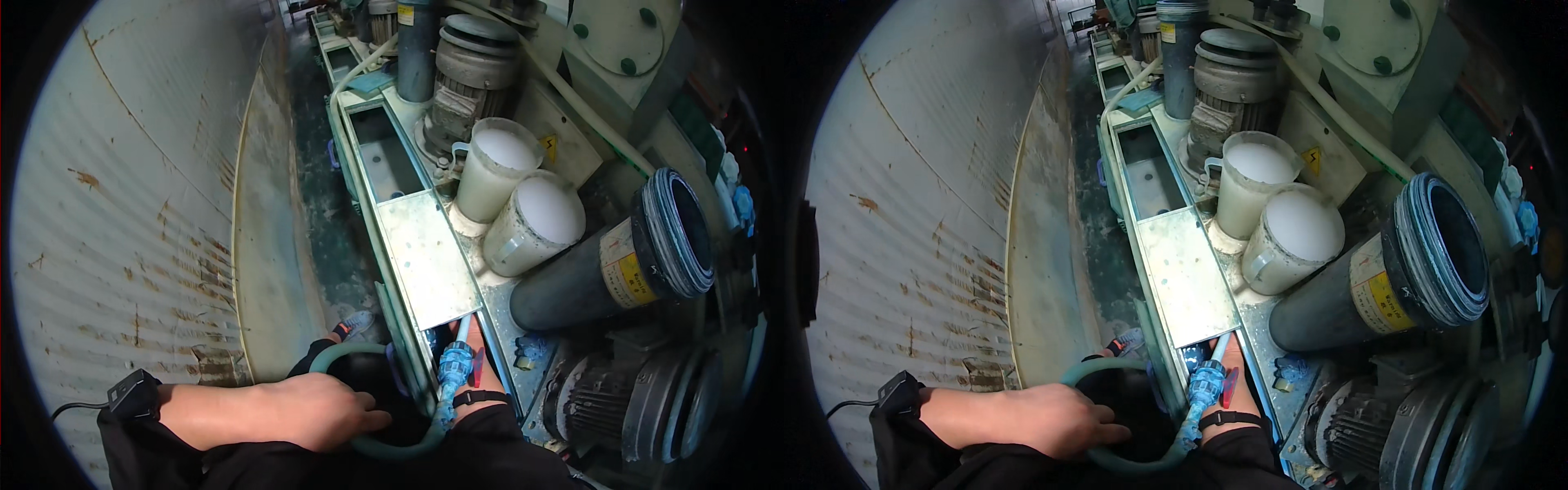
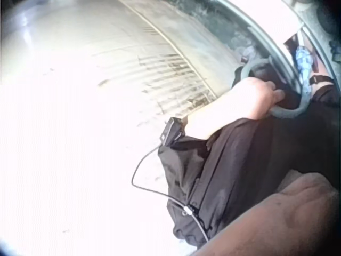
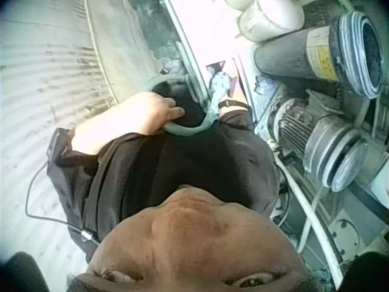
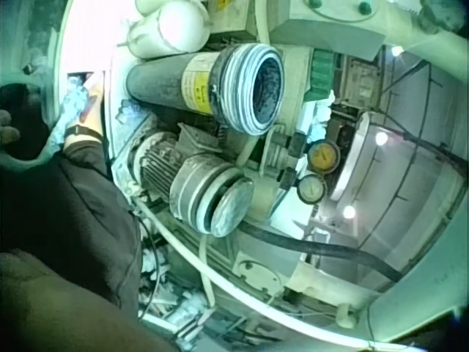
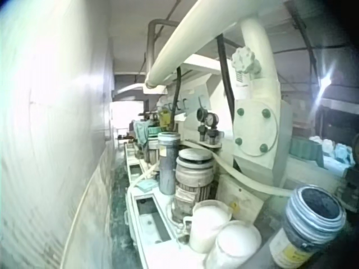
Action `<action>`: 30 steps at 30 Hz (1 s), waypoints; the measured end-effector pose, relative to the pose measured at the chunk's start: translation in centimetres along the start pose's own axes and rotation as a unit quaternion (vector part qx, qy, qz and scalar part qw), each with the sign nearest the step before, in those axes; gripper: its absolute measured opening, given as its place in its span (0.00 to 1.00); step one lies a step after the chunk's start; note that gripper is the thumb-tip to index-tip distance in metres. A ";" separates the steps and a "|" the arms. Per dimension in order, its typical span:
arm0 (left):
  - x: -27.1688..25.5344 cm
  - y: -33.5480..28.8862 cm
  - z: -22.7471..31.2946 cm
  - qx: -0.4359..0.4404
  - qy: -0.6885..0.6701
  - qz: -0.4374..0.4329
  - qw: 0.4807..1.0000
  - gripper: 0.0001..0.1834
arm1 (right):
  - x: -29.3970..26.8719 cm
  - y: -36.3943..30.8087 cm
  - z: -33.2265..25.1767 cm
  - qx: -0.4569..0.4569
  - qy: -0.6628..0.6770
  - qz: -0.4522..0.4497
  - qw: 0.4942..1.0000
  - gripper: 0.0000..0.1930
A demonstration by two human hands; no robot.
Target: Cleaning and filling a machine coolant tray using an industrial hose.
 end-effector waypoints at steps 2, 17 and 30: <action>0.2 -0.1 0.2 -0.006 0.005 -0.001 1.000 0.23 | 0.0 0.0 0.0 0.001 -0.001 -0.002 1.000 0.08; -1.2 -1.3 0.0 0.037 0.018 0.015 0.999 0.28 | 1.6 -2.1 0.0 0.069 0.009 -0.007 0.998 0.08; -12.4 -0.2 -6.8 0.082 0.148 -0.087 0.982 0.26 | 1.3 -9.0 -1.4 -0.103 -0.126 0.085 0.983 0.17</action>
Point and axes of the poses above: each hand's wrist, its own y-axis towards the middle knuckle, its own x-axis out of the palm, z = x × y, the point moved 1 cm from there along y, towards the middle knuckle, and after that the axes turned 13 degrees about -x, right-handed, at the moved point
